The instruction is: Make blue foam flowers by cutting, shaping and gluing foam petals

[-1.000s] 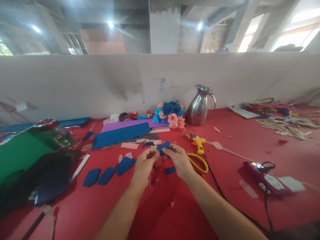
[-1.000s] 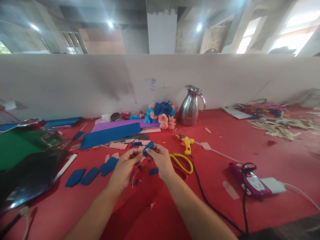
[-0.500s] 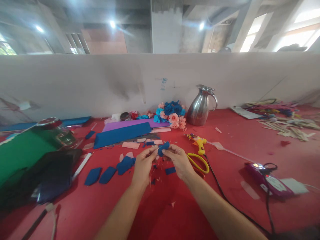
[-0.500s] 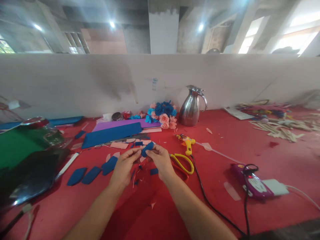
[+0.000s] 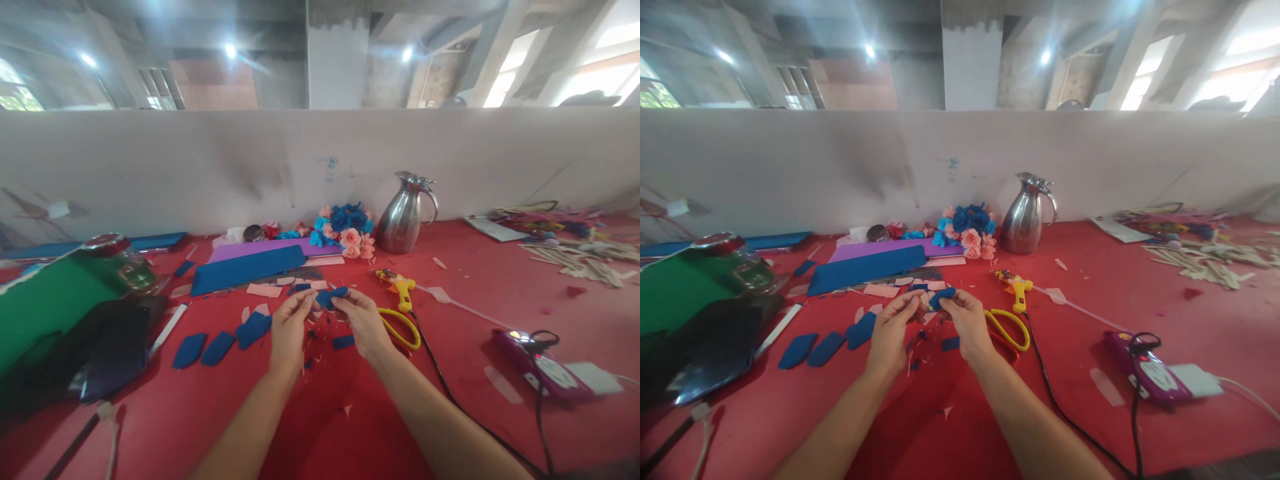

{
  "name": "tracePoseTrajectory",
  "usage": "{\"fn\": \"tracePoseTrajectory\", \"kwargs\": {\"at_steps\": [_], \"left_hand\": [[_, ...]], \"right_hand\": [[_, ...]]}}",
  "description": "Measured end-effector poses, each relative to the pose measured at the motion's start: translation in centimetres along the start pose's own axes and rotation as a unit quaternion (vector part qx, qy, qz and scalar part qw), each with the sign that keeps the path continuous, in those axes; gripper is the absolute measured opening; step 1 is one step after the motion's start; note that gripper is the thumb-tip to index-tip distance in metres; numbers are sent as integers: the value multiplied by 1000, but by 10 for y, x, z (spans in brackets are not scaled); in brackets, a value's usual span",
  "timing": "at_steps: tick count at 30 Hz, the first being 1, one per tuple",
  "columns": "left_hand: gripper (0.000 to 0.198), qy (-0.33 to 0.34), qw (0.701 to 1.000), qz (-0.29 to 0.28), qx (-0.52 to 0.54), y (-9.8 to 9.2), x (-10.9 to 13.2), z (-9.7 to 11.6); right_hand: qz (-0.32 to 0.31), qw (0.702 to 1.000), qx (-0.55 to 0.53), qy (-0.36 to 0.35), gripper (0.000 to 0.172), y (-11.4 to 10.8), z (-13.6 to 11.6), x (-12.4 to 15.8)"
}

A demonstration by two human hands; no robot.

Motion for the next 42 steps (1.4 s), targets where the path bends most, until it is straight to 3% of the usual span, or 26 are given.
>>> {"fn": "tracePoseTrajectory", "kwargs": {"at_steps": [2,6,14,25,29,32,37,42], "left_hand": [[32,11,1000,-15,-1,2,0,4],[42,-44,996,-67,-40,12,2,-4],[32,-35,997,-60,-42,11,0,-6],[32,-40,996,-62,-46,11,1,-8],[36,-69,991,-100,-48,14,0,-5],[41,-101,991,-85,-39,6,-3,-4],[40,-188,976,-112,-1,1,-5,-16],[36,-189,971,-144,-11,7,-2,-15]], "right_hand": [[7,1000,2,11,23,-3,3,-2],[-12,1000,-8,25,23,-1,4,-2],[-34,999,-5,14,22,9,-2,3],[-22,1000,4,2,27,5,-3,2],[-26,999,24,-7,23,5,-5,1],[-29,999,43,-4,22,4,-4,1],[-57,996,66,5,23,9,-1,2],[-63,996,58,8,20,11,-2,3]]}}
Point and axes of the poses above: each hand's wrist, its own x-axis away from the middle knuckle, its own y-axis out of the palm, z = x × y, the point moved 8 cm from there along -x, towards the middle knuckle, and after that the axes turned 5 degrees about -z, right-handed, at the moved point
